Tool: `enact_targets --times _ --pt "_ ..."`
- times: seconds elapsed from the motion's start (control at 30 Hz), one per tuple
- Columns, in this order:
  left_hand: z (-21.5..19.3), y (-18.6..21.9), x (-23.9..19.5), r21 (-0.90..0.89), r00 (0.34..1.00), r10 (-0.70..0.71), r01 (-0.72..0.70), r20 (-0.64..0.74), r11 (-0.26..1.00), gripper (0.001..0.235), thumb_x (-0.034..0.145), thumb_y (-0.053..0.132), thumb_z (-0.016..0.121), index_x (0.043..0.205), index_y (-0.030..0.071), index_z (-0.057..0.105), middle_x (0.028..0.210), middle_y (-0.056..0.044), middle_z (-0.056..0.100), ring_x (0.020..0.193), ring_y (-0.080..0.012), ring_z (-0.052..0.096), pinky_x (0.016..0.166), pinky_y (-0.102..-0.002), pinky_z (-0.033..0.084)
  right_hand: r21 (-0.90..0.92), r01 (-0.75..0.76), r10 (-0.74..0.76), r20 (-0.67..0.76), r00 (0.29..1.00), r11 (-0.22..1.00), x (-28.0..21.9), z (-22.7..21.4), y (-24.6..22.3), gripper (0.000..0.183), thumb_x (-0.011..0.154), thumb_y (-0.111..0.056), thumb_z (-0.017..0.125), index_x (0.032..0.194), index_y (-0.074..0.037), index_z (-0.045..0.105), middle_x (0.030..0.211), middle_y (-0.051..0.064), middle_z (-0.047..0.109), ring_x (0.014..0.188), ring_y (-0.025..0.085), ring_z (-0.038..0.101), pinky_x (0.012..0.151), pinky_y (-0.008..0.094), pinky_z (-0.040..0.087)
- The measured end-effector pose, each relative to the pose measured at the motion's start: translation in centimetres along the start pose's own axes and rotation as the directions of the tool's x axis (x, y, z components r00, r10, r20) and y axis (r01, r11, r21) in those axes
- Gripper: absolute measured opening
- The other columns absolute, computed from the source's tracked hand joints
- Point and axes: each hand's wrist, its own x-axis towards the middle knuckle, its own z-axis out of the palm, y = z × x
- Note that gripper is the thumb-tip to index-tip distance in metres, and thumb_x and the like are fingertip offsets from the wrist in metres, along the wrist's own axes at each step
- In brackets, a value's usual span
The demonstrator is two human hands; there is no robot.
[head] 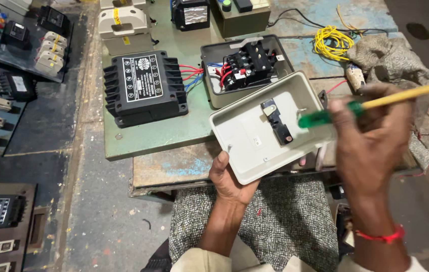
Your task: The person assembles electrical components by inserting metal contacts into a fuse holder, tightening screws with a screwdriver, and connecting wires to a terminal block. They position various switch parts and a circuit breaker on a workbench, eventually placing a cover over a component and securing it with a tool.
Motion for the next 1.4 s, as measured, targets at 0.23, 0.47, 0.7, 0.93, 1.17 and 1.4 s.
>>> enact_targets --times 0.23,0.47,0.7,0.93,1.17,1.4 --pt "0.8 1.4 0.0 0.058 0.997 0.072 -0.073 0.019 0.996 0.08 0.073 0.035 0.085 0.139 -0.001 0.056 0.126 -0.015 0.065 0.121 -0.0326 0.063 0.105 -0.047 0.054 -0.46 -0.406 0.452 -0.012 0.892 0.79 1.9 -4.6 5.5 0.022 0.103 -0.023 0.071 0.111 -0.003 0.072 0.081 0.015 0.067 0.062 0.02 0.06 0.053 0.038 0.044" --pt "0.5 3.0 -0.6 0.128 0.991 0.132 -0.134 0.024 0.983 0.078 0.075 0.032 0.085 0.14 -0.002 0.056 0.128 -0.015 0.065 0.121 -0.0313 0.064 0.107 -0.045 0.053 -0.759 -0.139 0.344 0.117 0.932 0.636 -2.0 -4.4 14.5 0.041 0.095 -0.031 0.071 0.123 -0.001 0.072 0.104 0.029 0.073 0.095 0.045 0.071 0.084 0.053 0.055" --pt "0.0 2.9 -0.6 0.137 0.992 0.122 -0.119 -0.014 0.983 0.079 0.073 0.032 0.084 0.138 -0.002 0.056 0.126 -0.014 0.067 0.118 -0.0307 0.066 0.106 -0.043 0.054 -0.659 0.012 0.134 0.171 0.976 0.752 -1.4 -3.7 10.1 0.03 0.099 -0.022 0.069 0.119 0.0 0.074 0.107 0.023 0.07 0.095 0.037 0.068 0.082 0.047 0.054" --pt "-1.5 1.8 -0.1 0.226 0.997 0.071 -0.073 0.015 0.971 0.082 0.073 0.032 0.085 0.136 -0.011 0.056 0.118 -0.019 0.069 0.108 -0.0319 0.071 0.094 -0.041 0.059 -0.404 0.261 0.058 0.628 0.776 0.877 -1.5 0.3 0.0 0.015 0.086 -0.021 0.073 0.09 -0.008 0.08 0.083 0.01 0.075 0.078 0.025 0.069 0.072 0.04 0.055" --pt "-1.1 1.8 -0.4 0.251 0.997 0.074 -0.079 0.03 0.965 0.077 0.074 0.026 0.084 0.138 -0.005 0.055 0.118 -0.015 0.068 0.11 -0.0302 0.069 0.097 -0.041 0.059 -0.597 0.369 0.319 0.744 0.587 0.713 -0.3 5.2 -0.9 0.024 0.085 -0.029 0.071 0.075 -0.008 0.078 0.072 0.019 0.071 0.066 0.035 0.072 0.066 0.047 0.058" --pt "0.4 1.5 -0.5 0.264 0.987 0.152 -0.159 0.045 0.951 0.079 0.072 0.022 0.081 0.145 0.011 0.053 0.124 -0.014 0.065 0.114 -0.0318 0.067 0.098 -0.045 0.058 -0.615 0.323 0.369 0.732 0.573 0.72 -0.4 5.7 0.4 0.022 0.083 -0.027 0.07 0.078 -0.007 0.079 0.074 0.022 0.071 0.069 0.038 0.071 0.069 0.048 0.057"
